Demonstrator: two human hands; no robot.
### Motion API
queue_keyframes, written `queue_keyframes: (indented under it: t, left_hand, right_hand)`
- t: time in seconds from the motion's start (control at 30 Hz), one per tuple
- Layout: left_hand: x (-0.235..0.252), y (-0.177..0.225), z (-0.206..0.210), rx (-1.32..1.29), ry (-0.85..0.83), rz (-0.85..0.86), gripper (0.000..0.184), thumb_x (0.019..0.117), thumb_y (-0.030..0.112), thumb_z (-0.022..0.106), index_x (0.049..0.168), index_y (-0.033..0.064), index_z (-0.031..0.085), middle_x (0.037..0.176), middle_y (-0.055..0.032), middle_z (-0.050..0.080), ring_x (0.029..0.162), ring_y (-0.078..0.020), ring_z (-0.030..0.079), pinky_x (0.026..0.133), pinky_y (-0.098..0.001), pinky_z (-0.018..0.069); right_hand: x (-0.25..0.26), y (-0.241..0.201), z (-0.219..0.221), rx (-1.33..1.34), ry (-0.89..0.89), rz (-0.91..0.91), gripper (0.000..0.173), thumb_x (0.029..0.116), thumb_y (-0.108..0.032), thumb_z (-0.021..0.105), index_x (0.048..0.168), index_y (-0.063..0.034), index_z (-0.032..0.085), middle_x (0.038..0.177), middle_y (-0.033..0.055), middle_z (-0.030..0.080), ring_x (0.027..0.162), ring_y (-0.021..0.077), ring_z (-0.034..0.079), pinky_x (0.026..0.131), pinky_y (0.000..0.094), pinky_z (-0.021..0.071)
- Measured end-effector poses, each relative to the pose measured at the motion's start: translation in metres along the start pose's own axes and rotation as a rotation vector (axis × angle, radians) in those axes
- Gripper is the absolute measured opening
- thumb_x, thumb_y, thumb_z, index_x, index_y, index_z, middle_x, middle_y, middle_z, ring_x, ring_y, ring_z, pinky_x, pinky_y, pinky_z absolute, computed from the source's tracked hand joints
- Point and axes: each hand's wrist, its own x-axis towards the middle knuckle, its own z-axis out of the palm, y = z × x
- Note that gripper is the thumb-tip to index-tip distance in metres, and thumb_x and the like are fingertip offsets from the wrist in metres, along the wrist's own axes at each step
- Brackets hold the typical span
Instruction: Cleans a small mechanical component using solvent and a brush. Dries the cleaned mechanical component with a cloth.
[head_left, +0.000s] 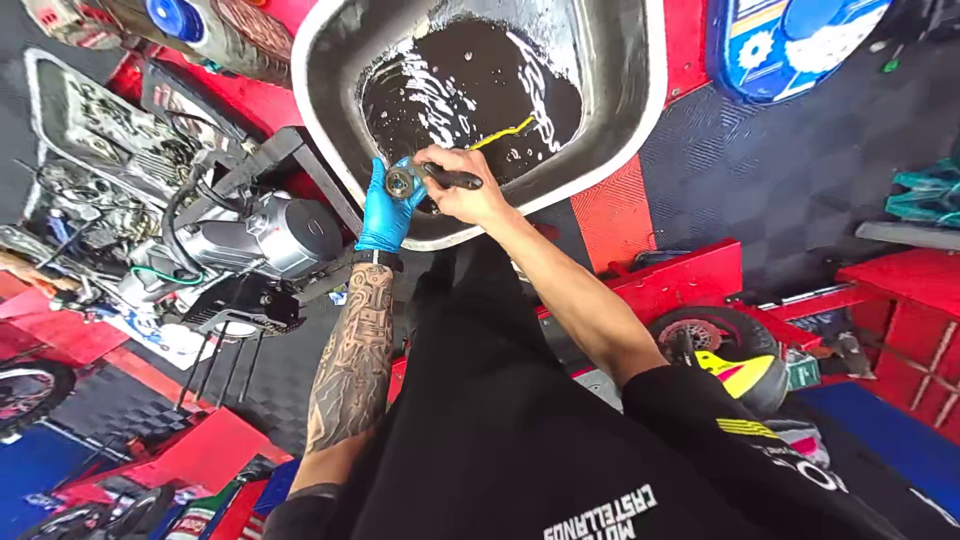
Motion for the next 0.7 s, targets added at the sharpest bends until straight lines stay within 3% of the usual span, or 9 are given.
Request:
queue_keyframes:
  t: [0.07, 0.13, 0.23, 0.3, 0.4, 0.47, 0.53, 0.63, 0.7]
  left_hand:
    - [-0.001, 0.0, 0.002, -0.036, -0.039, 0.031, 0.054, 0.1128, 0.046, 0.022, 0.14, 0.0076, 0.048, 0.127, -0.0123, 0.064, 0.116, -0.0223, 0.064, 0.099, -0.0419, 0.0553]
    - [0.003, 0.004, 0.005, -0.084, -0.136, 0.07, 0.064, 0.1121, 0.045, 0.012, 0.138, 0.0026, 0.052, 0.129, -0.0141, 0.066, 0.123, -0.0226, 0.062, 0.106, -0.0413, 0.0503]
    - [0.007, 0.01, -0.003, -0.076, -0.102, 0.053, 0.065, 0.1123, 0.046, 0.013, 0.133, 0.0027, 0.057, 0.125, -0.0125, 0.068, 0.119, -0.0222, 0.064, 0.101, -0.0405, 0.0535]
    - [-0.002, 0.009, -0.01, -0.045, -0.038, 0.038, 0.059, 0.1134, 0.043, 0.019, 0.136, 0.0024, 0.056, 0.126, -0.0144, 0.067, 0.116, -0.0251, 0.066, 0.098, -0.0429, 0.0564]
    - [-0.009, 0.01, -0.005, -0.062, -0.014, 0.018, 0.056, 0.1125, 0.047, 0.024, 0.14, 0.0058, 0.05, 0.128, -0.0156, 0.063, 0.114, -0.0271, 0.066, 0.096, -0.046, 0.0573]
    - [-0.011, 0.014, -0.001, -0.06, -0.02, 0.016, 0.058, 0.1115, 0.05, 0.024, 0.139, 0.0077, 0.054, 0.127, -0.0129, 0.065, 0.113, -0.024, 0.065, 0.095, -0.0424, 0.0564]
    - [-0.01, 0.014, -0.007, 0.021, -0.074, 0.032, 0.053, 0.1133, 0.041, 0.025, 0.14, 0.0049, 0.052, 0.13, -0.0143, 0.065, 0.116, -0.0256, 0.065, 0.098, -0.043, 0.0561]
    - [-0.018, 0.01, -0.023, 0.22, -0.209, 0.076, 0.043, 0.1098, 0.013, 0.03, 0.149, -0.0009, 0.043, 0.141, -0.0168, 0.061, 0.125, -0.0278, 0.064, 0.107, -0.0447, 0.0528]
    - [-0.031, 0.011, -0.021, 0.381, -0.211, 0.099, 0.041, 0.1094, 0.012, 0.035, 0.147, 0.001, 0.047, 0.138, -0.0143, 0.063, 0.12, -0.0258, 0.067, 0.104, -0.0442, 0.0556]
  right_hand:
    - [0.0, -0.018, 0.004, 0.133, 0.048, 0.009, 0.029, 0.0908, -0.01, 0.07, 0.12, -0.0087, 0.073, 0.105, 0.005, 0.076, 0.093, 0.0124, 0.072, 0.085, 0.0353, 0.0611]
    - [-0.004, -0.016, 0.016, 0.242, 0.005, -0.011, 0.029, 0.091, -0.008, 0.071, 0.12, -0.0064, 0.073, 0.105, 0.0065, 0.076, 0.091, 0.0125, 0.072, 0.084, 0.0355, 0.0614]
    - [-0.003, -0.002, 0.006, 0.08, -0.108, 0.015, 0.03, 0.088, -0.011, 0.069, 0.118, -0.0144, 0.074, 0.099, 0.0024, 0.077, 0.085, 0.0132, 0.072, 0.079, 0.0399, 0.0604]
    - [0.0, -0.004, -0.004, -0.016, -0.066, 0.019, 0.029, 0.0887, -0.013, 0.066, 0.116, -0.0151, 0.075, 0.096, 0.0038, 0.076, 0.085, 0.0157, 0.072, 0.077, 0.0417, 0.0597]
    - [0.005, -0.016, -0.002, 0.131, 0.007, 0.007, 0.029, 0.0933, -0.012, 0.069, 0.122, -0.0102, 0.072, 0.108, 0.0049, 0.076, 0.096, 0.0128, 0.072, 0.087, 0.0364, 0.0607]
    - [0.004, -0.011, 0.009, 0.207, -0.052, 0.004, 0.028, 0.0932, -0.012, 0.07, 0.122, -0.0092, 0.072, 0.105, 0.0048, 0.076, 0.092, 0.0112, 0.072, 0.086, 0.0351, 0.0608]
    - [0.004, 0.004, 0.006, 0.1, -0.053, 0.032, 0.03, 0.092, -0.012, 0.068, 0.122, -0.0116, 0.072, 0.105, 0.0043, 0.076, 0.092, 0.0121, 0.072, 0.085, 0.0365, 0.0607]
    - [0.013, 0.024, -0.008, -0.05, 0.048, 0.091, 0.03, 0.0924, -0.013, 0.067, 0.122, -0.0107, 0.072, 0.103, 0.0062, 0.076, 0.091, 0.0145, 0.073, 0.084, 0.0378, 0.0606]
    - [0.015, 0.038, -0.011, -0.107, 0.073, 0.16, 0.031, 0.0943, -0.019, 0.068, 0.125, -0.0117, 0.071, 0.111, 0.006, 0.075, 0.1, 0.0145, 0.072, 0.092, 0.0373, 0.0595]
